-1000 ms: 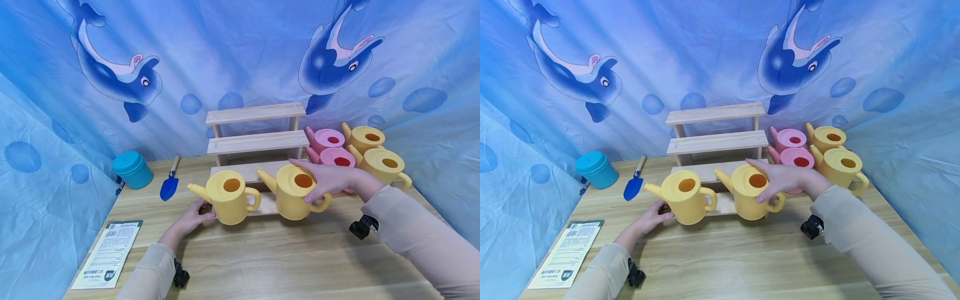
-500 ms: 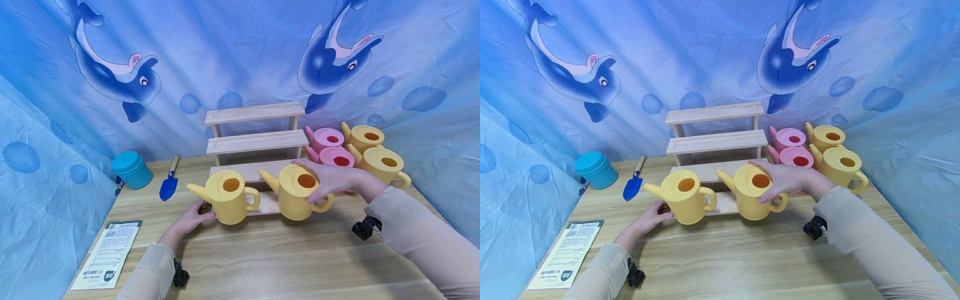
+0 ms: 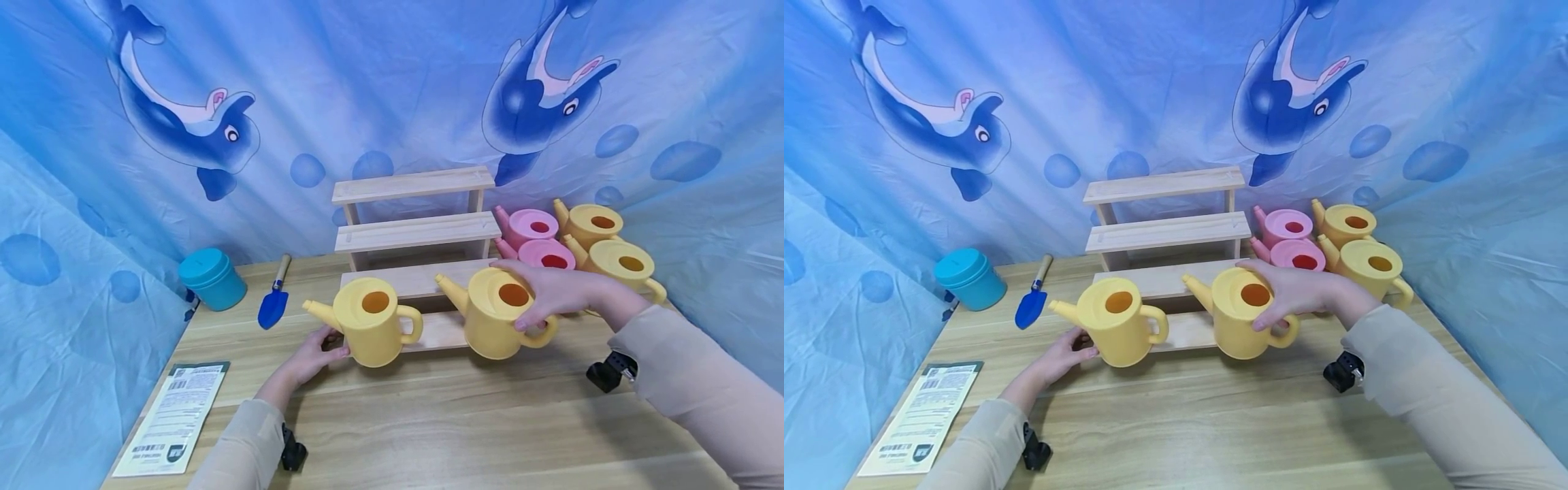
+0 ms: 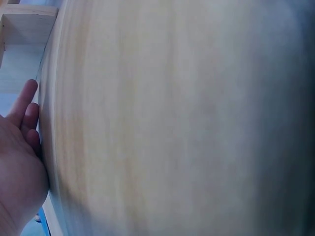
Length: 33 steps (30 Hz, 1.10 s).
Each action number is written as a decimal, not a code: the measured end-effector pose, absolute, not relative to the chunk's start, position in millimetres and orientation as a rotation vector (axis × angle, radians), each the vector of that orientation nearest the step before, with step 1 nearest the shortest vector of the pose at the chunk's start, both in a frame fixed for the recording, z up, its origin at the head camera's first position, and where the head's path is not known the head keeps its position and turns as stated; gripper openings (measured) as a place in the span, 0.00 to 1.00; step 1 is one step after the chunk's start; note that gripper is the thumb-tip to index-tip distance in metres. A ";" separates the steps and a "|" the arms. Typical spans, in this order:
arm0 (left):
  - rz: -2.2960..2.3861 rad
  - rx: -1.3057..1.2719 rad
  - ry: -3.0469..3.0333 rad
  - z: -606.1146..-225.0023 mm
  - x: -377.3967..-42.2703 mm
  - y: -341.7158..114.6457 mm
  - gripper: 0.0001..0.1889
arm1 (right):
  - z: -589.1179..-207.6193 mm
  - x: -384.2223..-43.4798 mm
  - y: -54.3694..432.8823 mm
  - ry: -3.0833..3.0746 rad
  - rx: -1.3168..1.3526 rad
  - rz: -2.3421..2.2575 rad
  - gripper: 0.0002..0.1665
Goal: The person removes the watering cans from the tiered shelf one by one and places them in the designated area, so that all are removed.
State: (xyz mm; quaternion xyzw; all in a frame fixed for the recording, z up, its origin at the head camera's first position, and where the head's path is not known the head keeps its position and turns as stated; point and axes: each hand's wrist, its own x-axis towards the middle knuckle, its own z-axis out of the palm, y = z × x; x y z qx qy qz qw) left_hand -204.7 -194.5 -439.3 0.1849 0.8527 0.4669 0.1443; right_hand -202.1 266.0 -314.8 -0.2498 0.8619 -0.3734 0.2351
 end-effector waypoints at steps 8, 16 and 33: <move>1.341 0.545 2.497 -463.1 -215.4 -201.6 0.31 | -311.8 -197.2 274.3 2.438 -0.641 -0.931 0.64; 1.355 0.564 2.485 -463.2 -215.7 -203.0 0.31 | -310.5 -191.2 283.7 2.461 -0.579 -0.911 0.64; 1.333 0.533 2.437 -430.6 -201.1 -193.1 0.32 | -310.6 -177.9 311.1 2.465 -0.446 -1.005 0.62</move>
